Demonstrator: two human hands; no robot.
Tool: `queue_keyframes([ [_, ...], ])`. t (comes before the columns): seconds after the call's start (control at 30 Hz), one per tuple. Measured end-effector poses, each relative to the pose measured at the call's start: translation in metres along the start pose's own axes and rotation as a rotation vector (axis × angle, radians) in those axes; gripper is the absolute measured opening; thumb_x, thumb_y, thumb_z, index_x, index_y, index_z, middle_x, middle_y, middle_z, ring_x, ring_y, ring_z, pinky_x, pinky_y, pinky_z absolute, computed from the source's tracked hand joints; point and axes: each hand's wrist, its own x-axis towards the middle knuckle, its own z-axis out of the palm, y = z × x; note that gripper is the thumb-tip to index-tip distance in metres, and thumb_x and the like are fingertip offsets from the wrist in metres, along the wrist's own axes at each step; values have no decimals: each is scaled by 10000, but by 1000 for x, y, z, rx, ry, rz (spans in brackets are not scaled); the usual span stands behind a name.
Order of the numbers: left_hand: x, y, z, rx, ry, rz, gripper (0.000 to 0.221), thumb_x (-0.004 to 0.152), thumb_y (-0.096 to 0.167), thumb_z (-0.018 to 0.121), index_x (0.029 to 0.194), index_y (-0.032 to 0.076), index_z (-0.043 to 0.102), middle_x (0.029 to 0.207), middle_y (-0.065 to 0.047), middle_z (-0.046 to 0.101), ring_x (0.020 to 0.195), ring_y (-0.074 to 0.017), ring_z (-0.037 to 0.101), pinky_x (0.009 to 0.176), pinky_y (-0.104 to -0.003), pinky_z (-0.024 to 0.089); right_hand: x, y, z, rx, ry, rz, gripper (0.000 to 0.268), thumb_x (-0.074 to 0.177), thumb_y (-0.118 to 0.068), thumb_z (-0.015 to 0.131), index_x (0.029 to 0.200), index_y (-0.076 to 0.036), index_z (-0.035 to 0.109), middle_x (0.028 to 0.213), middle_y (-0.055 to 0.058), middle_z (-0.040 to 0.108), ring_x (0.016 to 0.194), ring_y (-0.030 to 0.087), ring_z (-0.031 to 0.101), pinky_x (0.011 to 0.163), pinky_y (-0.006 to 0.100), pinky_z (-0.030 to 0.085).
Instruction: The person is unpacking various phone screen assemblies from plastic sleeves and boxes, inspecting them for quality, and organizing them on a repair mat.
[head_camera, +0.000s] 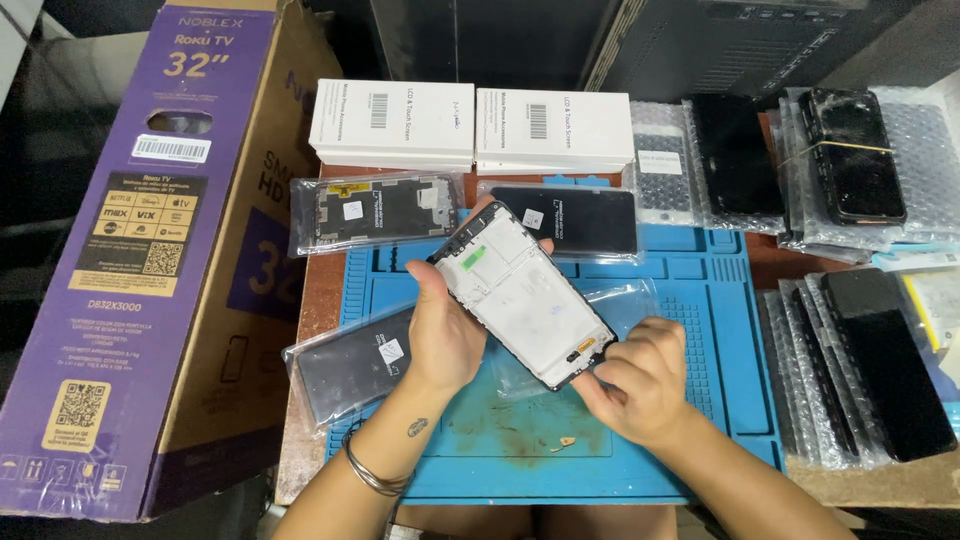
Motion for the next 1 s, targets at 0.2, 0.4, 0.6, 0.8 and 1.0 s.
queue_keyframes([
  [0.2,2,-3,19,70,216,157,753,926,552,188,1377,-38,314,1243,-223,527,1094,-309,552,904,-427,493,27,3,-10,135,145,75,484,652,-79,774,525,-139,312,553,18,352,401,230,330,449,386,384],
  [0.4,4,-5,12,42,193,140,757,917,573,161,1396,4,304,1235,-211,536,1071,-335,569,892,-439,502,-4,12,0,40,198,93,454,666,-105,789,622,-155,339,817,28,446,725,276,502,665,422,454],
  [0.6,5,3,16,235,53,163,784,896,618,137,1439,61,228,1249,-242,526,1159,-322,513,938,-411,471,7,8,1,-17,153,44,285,644,20,697,754,-172,518,843,7,441,759,240,470,681,397,459],
  [0.8,-1,-2,10,312,-165,122,703,942,557,133,1474,101,81,1395,-233,388,1284,-299,391,1010,-401,391,27,3,2,51,135,85,211,669,92,635,780,-86,613,886,92,526,795,320,549,695,426,487],
  [1.0,-5,-9,0,245,-129,4,651,958,388,230,1476,54,19,1486,-217,141,1338,-341,158,1067,-566,97,29,6,2,122,131,56,172,677,109,581,766,-32,625,917,150,612,803,340,614,710,438,527],
])
